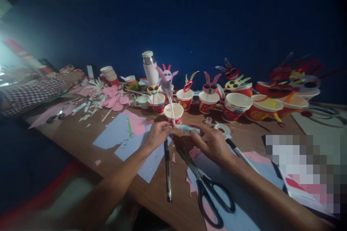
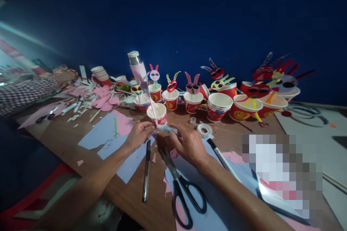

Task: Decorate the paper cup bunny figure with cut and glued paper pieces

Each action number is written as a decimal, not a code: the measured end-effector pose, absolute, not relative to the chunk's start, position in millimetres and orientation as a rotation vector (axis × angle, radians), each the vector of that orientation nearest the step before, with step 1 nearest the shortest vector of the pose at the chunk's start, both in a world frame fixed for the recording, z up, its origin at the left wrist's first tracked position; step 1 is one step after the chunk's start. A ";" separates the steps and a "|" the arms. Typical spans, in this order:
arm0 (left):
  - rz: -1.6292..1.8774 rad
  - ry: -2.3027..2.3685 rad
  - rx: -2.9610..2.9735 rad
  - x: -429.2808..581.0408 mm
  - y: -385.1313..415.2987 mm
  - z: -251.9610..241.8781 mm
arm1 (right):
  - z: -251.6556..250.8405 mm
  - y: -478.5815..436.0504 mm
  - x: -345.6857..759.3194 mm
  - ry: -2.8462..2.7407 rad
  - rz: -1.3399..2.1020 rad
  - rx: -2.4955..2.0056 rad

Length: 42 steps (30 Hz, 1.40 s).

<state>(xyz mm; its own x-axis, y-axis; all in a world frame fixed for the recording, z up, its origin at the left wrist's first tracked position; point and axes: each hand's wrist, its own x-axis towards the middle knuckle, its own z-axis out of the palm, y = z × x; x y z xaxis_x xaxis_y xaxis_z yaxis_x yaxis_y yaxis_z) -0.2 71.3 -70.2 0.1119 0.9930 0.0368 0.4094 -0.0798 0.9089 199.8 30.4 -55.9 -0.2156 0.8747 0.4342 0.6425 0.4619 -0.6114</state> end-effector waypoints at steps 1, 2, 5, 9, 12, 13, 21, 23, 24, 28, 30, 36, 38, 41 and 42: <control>0.942 1.399 1.607 -0.1 71.4 -71.5 | -56.0 30.6 199.8 -1.941 0.382 -1.264; 0.940 1.395 1.605 0.0 71.4 -72.4 | -56.5 30.7 199.7 -1.933 0.367 -1.263; 0.936 1.386 1.604 0.7 70.9 -73.4 | -58.9 31.1 198.9 -1.938 0.311 -1.252; 0.936 1.381 1.606 2.4 69.7 -71.9 | -60.6 30.9 197.0 -1.980 0.284 -1.239; 0.947 1.384 1.604 3.6 69.1 -70.3 | -61.1 31.0 195.8 -1.999 0.270 -1.248; 0.951 1.387 1.602 3.9 69.0 -69.8 | -61.3 31.0 195.6 -2.003 0.261 -1.250; 0.961 1.403 1.580 3.1 67.7 -67.5 | -62.7 29.6 194.2 -2.039 0.276 -1.255; 0.957 1.403 1.578 2.4 67.7 -67.7 | -63.8 29.4 193.9 -2.054 0.266 -1.254; 0.954 1.402 1.577 2.0 67.8 -67.9 | -64.5 29.4 193.8 -2.062 0.263 -1.261; 0.942 1.387 1.573 0.6 68.7 -69.0 | -65.3 28.5 194.7 -2.099 0.310 -1.279; 0.938 1.375 1.571 -0.2 69.2 -69.9 | -63.9 27.3 196.1 -2.103 0.339 -1.257; 0.940 1.365 1.560 -1.2 69.2 -73.5 | -58.4 25.6 200.3 -1.993 0.290 -1.253; 0.944 1.371 1.554 -0.5 69.0 -74.1 | -58.5 26.4 199.3 -1.983 0.273 -1.232; 0.944 1.379 1.552 0.9 68.1 -73.0 | -61.3 27.4 195.9 -1.990 0.270 -1.224; 0.944 1.381 1.552 1.4 67.6 -72.0 | -62.4 27.5 194.8 -1.998 0.268 -1.229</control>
